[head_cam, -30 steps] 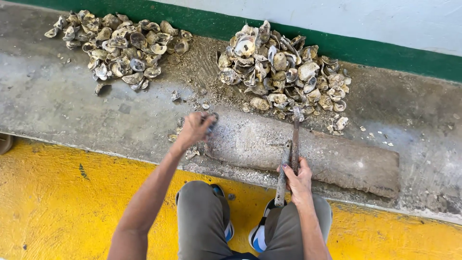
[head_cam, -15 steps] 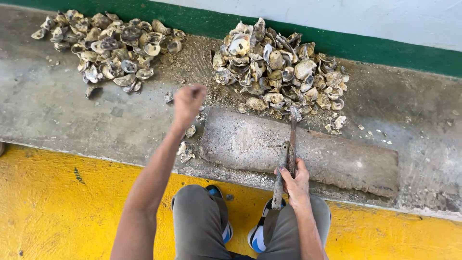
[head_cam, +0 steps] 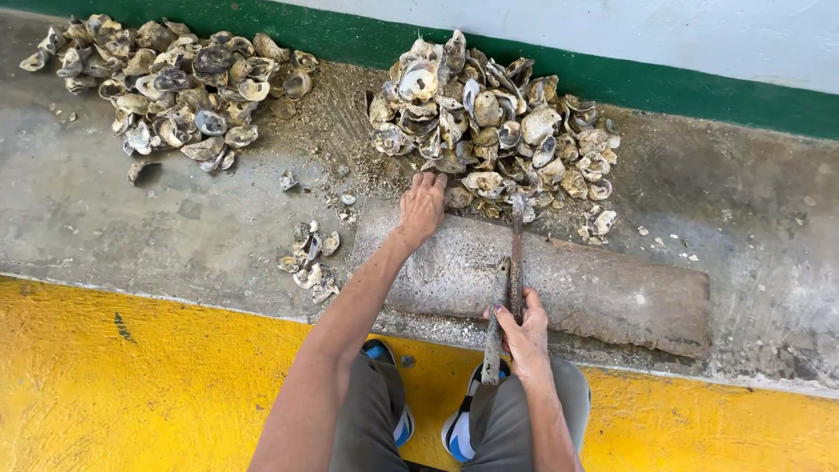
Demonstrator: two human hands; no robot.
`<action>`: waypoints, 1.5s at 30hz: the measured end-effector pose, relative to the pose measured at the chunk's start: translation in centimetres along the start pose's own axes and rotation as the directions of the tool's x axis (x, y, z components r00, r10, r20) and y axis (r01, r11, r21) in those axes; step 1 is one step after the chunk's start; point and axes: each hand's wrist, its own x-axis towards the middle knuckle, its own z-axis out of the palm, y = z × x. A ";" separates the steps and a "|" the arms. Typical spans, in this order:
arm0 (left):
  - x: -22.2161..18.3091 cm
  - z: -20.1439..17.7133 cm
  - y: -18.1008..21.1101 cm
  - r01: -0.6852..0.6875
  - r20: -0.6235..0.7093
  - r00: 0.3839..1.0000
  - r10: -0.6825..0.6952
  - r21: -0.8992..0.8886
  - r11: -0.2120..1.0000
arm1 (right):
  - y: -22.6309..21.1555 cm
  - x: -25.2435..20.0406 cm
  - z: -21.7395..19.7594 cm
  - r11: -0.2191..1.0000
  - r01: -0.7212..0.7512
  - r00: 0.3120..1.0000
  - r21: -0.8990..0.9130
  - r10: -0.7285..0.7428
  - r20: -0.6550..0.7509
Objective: Manually breaking and processing oyster shells on a concrete block using a metal tool.
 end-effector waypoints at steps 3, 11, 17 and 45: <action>-1.0 -3.2 1.5 0.041 -0.016 0.999 -0.044 -0.152 0.987 | -0.2 -0.1 0.1 1.000 -0.015 1.000 0.008 0.015 0.004; 0.1 -3.3 2.1 0.166 0.056 0.986 -0.159 -0.137 0.977 | 0.1 0.0 0.0 1.000 0.008 1.000 0.006 -0.008 0.001; 0.1 -3.0 2.3 0.221 0.067 0.975 -0.211 -0.359 0.907 | -0.3 -0.1 0.4 1.000 -0.006 1.000 -0.013 0.005 -0.010; -16.1 -10.9 5.2 -0.443 -0.245 0.885 0.396 -0.177 0.879 | 1.6 0.4 -0.3 0.904 0.376 0.926 -0.201 -0.371 0.063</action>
